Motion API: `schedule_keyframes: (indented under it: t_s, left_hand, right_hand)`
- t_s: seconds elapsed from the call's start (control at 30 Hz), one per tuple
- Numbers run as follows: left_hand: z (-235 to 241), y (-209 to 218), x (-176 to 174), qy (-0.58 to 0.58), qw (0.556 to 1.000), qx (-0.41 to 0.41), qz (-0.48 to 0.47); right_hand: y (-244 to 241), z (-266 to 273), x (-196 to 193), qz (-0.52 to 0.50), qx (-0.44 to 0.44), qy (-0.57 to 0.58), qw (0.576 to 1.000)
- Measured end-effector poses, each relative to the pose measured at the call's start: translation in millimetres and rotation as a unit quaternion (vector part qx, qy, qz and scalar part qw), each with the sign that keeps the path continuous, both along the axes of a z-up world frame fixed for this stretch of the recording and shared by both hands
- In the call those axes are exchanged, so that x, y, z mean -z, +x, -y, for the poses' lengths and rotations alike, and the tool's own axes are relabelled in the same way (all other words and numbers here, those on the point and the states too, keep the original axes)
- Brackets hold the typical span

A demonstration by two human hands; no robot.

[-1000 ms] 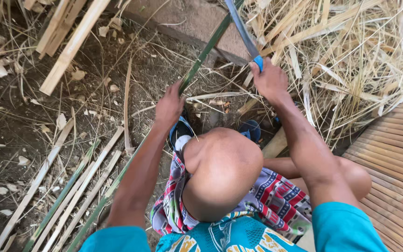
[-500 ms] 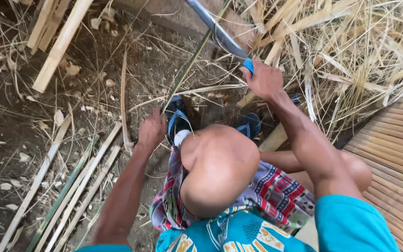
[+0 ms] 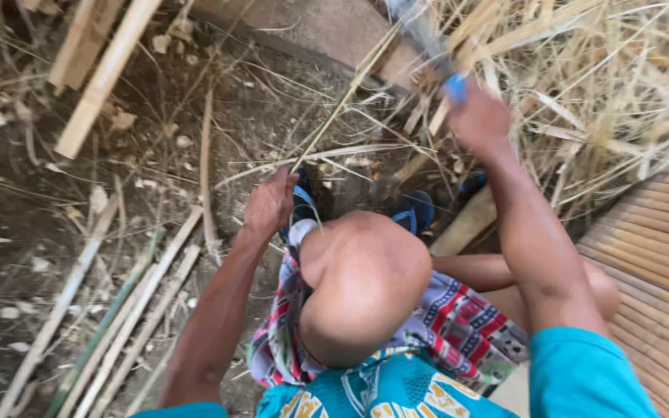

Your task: The person sits on the ground and uses a machete to split long bamboo poles into thin strips. They repeatedly strike the bamboo against a wooden block, peel away layers, and set the finished strips aside.

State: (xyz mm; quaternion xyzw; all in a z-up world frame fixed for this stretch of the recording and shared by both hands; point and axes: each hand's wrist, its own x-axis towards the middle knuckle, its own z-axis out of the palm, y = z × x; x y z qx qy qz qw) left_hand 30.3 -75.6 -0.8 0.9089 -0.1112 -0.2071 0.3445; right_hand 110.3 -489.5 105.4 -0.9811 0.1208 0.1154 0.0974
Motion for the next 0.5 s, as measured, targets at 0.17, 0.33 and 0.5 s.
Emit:
schedule_keyframes:
  t_s: [0.17, 0.33, 0.5]
  left_hand:
    - [37, 7, 11, -0.064, 0.994, -0.023, -0.081]
    - [30, 20, 29, -0.049, 0.991, -0.022, -0.121]
    - [13, 13, 1, -0.028, 0.995, -0.053, -0.074]
  right_hand:
    - [9, 38, -8, 0.024, 0.065, -0.053, 0.996]
    - [-53, -66, 6, -0.234, -0.14, 0.019, 0.962]
    - [-8, 3, 5, -0.108, -0.09, -0.041, 0.989]
